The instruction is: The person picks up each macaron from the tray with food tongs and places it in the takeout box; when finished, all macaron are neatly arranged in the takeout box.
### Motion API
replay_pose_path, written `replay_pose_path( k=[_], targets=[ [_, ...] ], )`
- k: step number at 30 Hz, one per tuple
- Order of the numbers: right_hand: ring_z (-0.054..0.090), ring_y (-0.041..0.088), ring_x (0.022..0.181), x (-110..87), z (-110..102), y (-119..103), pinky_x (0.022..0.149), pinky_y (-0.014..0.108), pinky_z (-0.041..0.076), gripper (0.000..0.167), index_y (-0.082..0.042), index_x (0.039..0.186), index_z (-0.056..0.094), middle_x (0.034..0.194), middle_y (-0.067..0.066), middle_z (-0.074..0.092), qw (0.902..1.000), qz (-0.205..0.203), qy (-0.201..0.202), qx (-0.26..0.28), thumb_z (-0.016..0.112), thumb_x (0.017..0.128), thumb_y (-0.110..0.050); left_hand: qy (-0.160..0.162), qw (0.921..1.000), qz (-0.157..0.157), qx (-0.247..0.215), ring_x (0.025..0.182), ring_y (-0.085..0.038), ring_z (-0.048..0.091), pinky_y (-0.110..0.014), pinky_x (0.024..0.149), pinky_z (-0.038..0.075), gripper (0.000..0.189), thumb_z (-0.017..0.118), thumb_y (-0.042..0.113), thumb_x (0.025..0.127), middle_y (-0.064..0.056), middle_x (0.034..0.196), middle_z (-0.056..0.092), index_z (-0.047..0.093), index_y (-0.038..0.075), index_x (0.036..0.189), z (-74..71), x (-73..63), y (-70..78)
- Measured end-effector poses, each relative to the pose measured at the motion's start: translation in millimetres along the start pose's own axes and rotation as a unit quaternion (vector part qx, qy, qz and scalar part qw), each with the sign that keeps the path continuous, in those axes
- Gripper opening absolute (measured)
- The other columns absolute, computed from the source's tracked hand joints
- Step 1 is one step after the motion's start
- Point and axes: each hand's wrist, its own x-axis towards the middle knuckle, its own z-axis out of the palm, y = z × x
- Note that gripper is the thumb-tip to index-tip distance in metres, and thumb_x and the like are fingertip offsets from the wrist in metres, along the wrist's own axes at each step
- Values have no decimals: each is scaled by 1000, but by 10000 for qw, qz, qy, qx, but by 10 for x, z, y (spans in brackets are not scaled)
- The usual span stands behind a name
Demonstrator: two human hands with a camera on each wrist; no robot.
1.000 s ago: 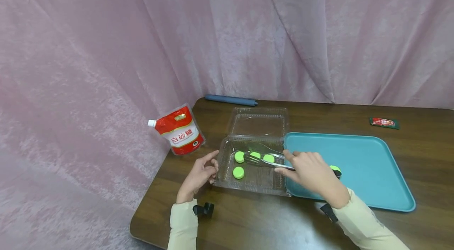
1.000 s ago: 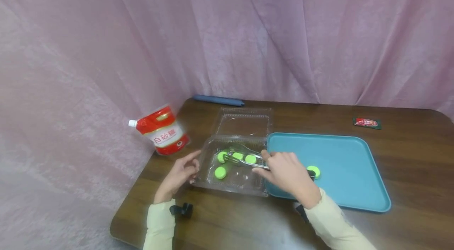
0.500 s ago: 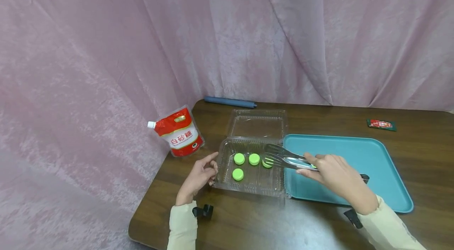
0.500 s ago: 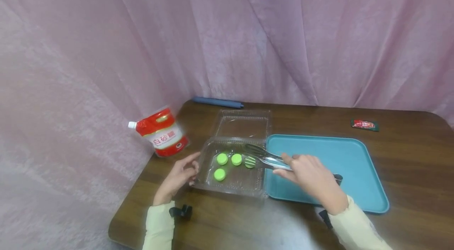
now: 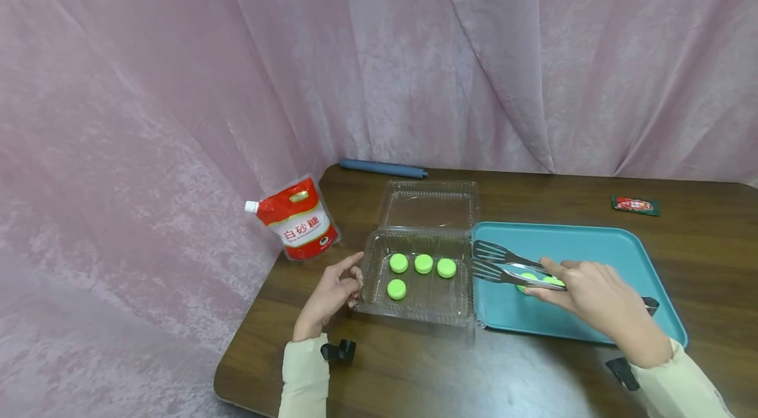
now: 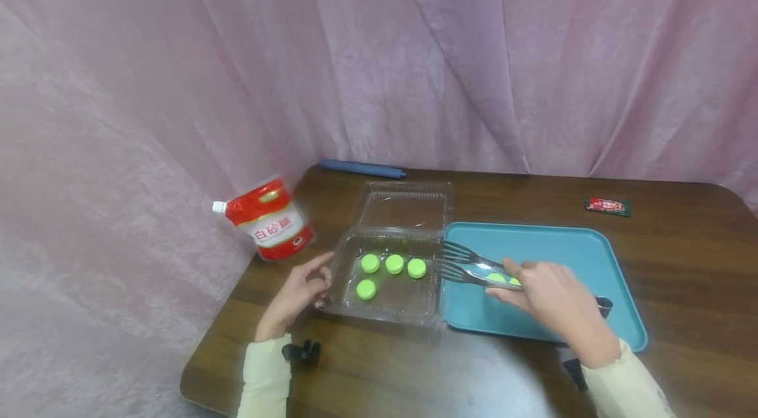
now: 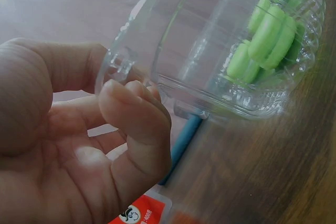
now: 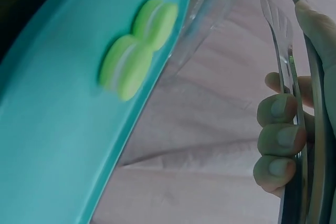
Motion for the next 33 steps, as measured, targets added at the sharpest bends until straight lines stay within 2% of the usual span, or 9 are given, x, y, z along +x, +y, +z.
replay_pose_path(
  k=[4,8,14,20,33],
  targets=[
    [24,0,45,-108,-37,98,39,25,22,55,-10,103,72,55,-17,33,9999,77,91,-89,76,78,-59,-12,10000,8,-8,63,-15,47,-21,49,43,62,47,-12,88,-13,94,50,39,-8,149,9,-4,12],
    [27,-1,44,-222,-72,190,39,26,26,62,-5,105,75,55,-19,37,9997,226,74,-84,79,75,-58,-35,10000,18,-8,63,-15,47,-21,49,43,63,49,-11,87,-16,95,50,39,-8,149,15,-4,12],
    [30,2,43,-349,-126,292,37,27,23,66,-5,107,75,54,-19,35,9974,628,-74,-341,82,69,-59,-21,10000,32,19,63,-15,47,-21,49,43,62,47,-12,88,-14,94,50,39,-8,149,4,0,0],
    [24,3,44,-491,-177,377,38,27,20,67,-6,107,73,55,-18,31,9955,769,-80,-549,82,68,-59,-49,10000,-16,68,64,-16,47,-22,50,43,62,48,-12,89,-16,96,50,39,-8,149,-3,4,-12],
    [27,9,45,-706,-268,495,38,30,25,72,0,112,71,54,-11,34,9842,1377,-904,-657,81,72,-59,-56,9999,17,120,64,-14,47,-21,49,44,61,47,-14,90,-12,95,50,38,-8,150,-4,8,-10]
  ],
)
